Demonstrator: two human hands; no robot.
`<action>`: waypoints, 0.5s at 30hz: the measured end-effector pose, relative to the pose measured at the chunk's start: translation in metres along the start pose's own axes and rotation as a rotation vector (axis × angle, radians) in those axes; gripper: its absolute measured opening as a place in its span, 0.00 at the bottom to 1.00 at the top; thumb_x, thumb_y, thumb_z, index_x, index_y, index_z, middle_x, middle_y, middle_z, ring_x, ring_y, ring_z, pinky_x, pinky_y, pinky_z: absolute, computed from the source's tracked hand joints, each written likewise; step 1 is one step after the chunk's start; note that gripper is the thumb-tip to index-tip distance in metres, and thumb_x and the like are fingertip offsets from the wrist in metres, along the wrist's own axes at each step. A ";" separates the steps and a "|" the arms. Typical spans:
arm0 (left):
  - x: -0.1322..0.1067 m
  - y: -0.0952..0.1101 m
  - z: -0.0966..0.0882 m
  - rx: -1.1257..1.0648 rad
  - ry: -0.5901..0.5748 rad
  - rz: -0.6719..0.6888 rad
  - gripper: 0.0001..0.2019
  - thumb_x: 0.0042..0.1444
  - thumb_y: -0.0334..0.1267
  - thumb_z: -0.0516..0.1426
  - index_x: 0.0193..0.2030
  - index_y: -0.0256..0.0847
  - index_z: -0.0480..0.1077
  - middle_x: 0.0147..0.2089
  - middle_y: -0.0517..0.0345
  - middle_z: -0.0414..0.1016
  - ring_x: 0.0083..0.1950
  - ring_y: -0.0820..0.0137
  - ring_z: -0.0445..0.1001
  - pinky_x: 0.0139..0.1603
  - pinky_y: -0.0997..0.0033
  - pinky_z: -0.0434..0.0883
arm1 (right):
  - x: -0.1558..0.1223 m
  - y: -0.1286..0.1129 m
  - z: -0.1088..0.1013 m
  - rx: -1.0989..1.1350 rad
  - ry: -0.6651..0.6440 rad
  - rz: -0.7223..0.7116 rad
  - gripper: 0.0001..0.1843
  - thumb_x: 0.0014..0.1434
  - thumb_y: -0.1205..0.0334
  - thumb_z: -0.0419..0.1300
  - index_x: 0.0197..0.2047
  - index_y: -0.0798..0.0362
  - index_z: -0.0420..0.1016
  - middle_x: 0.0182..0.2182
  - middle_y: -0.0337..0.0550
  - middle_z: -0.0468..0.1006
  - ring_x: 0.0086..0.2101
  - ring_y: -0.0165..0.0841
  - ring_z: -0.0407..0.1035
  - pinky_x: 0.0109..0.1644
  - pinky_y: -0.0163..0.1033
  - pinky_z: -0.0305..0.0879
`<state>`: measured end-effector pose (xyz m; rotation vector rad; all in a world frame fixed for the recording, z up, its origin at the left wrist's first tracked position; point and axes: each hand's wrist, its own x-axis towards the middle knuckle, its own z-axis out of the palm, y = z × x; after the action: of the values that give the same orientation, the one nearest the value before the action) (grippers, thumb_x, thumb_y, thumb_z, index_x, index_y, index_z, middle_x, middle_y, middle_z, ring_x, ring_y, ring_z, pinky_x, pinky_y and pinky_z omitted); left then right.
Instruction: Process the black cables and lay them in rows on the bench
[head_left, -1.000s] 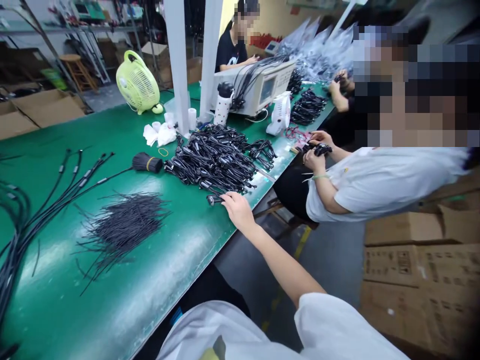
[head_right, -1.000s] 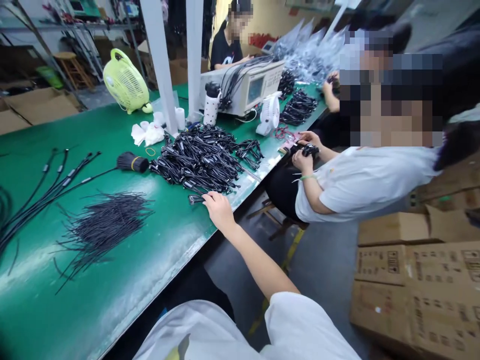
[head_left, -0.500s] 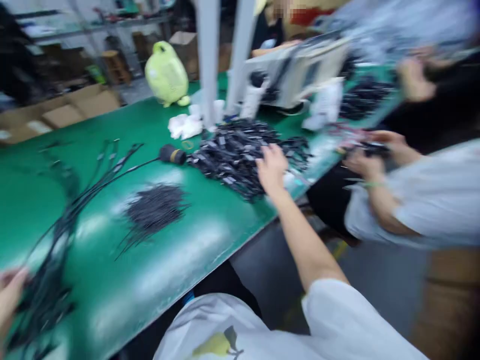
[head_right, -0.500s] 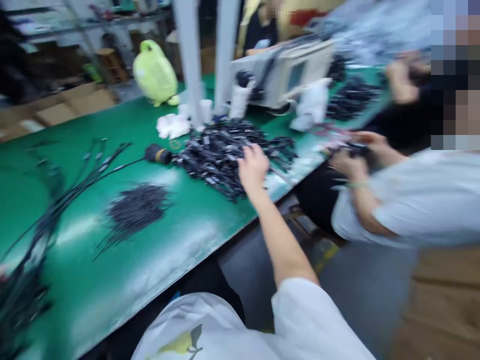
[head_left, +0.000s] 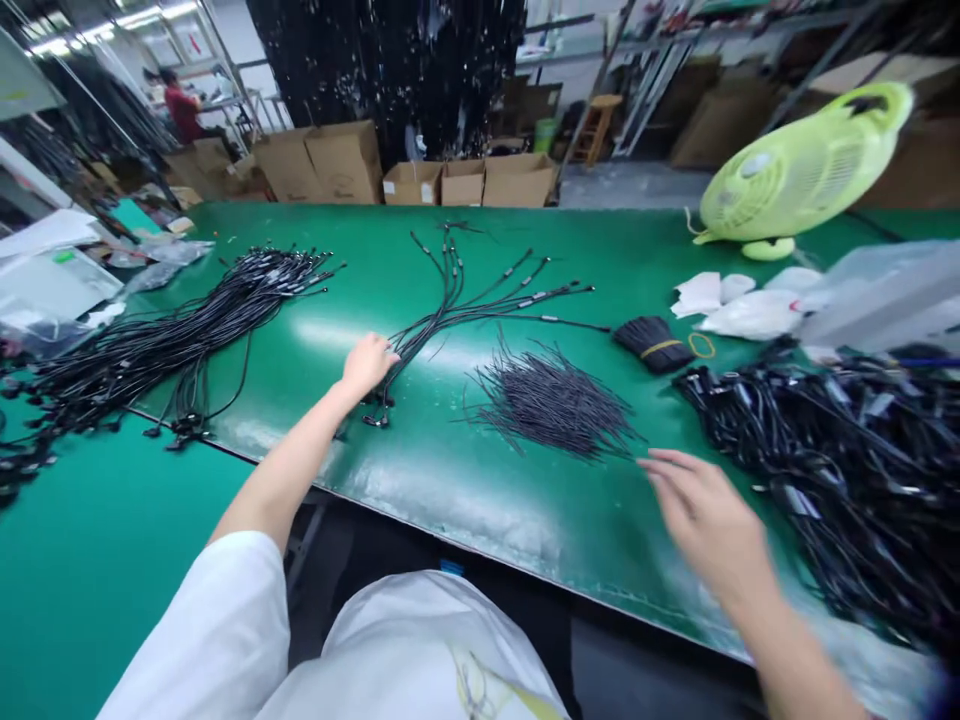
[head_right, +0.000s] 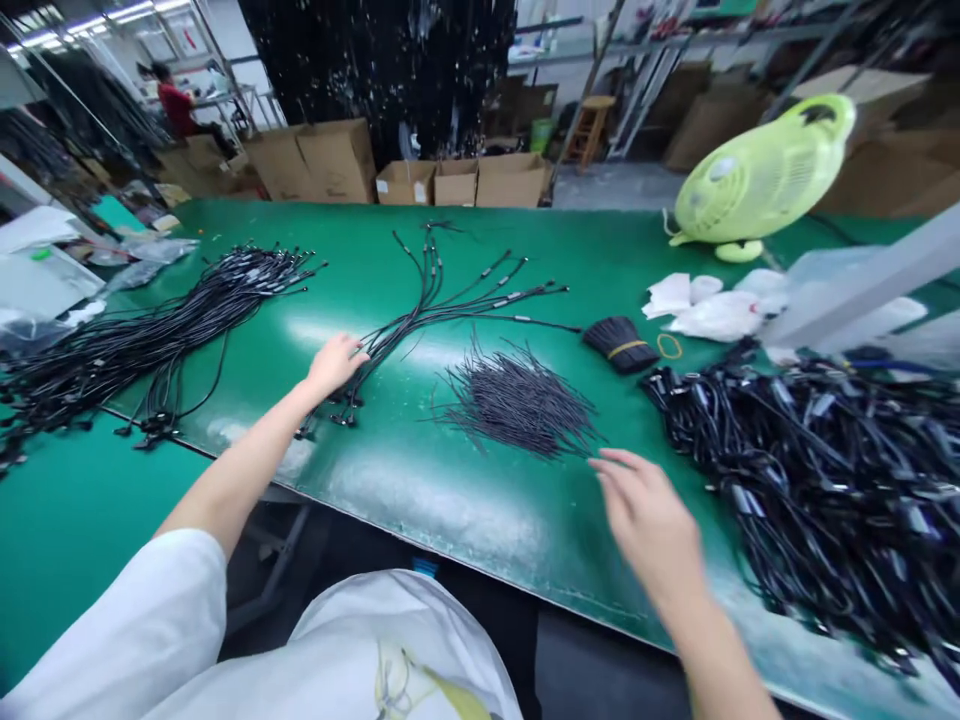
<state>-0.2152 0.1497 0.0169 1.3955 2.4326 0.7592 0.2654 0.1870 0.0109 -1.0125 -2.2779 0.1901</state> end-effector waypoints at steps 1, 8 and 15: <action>-0.002 0.002 0.006 -0.027 -0.011 0.004 0.09 0.50 0.33 0.62 0.40 0.36 0.73 0.48 0.44 0.73 0.55 0.56 0.68 0.57 0.61 0.62 | 0.002 -0.009 0.015 0.014 -0.075 -0.057 0.17 0.63 0.59 0.50 0.51 0.30 0.72 0.46 0.45 0.76 0.43 0.45 0.74 0.44 0.54 0.72; 0.001 0.014 -0.004 -0.318 -0.057 -0.007 0.09 0.58 0.36 0.53 0.40 0.35 0.72 0.24 0.59 0.67 0.28 0.70 0.67 0.33 0.72 0.65 | 0.026 -0.060 0.068 0.068 -0.379 -0.268 0.16 0.65 0.65 0.46 0.44 0.49 0.75 0.43 0.46 0.78 0.41 0.36 0.74 0.44 0.44 0.73; -0.052 0.044 -0.095 -0.707 -0.277 0.048 0.23 0.56 0.43 0.58 0.56 0.35 0.68 0.25 0.65 0.60 0.20 0.80 0.54 0.19 0.79 0.51 | 0.101 -0.099 0.091 0.375 -0.395 -0.140 0.21 0.64 0.64 0.52 0.60 0.51 0.63 0.48 0.47 0.75 0.39 0.32 0.73 0.47 0.42 0.70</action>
<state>-0.1989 0.0931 0.1179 1.1666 1.6732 1.1905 0.0984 0.2008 0.0244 -0.6589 -2.5164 0.7857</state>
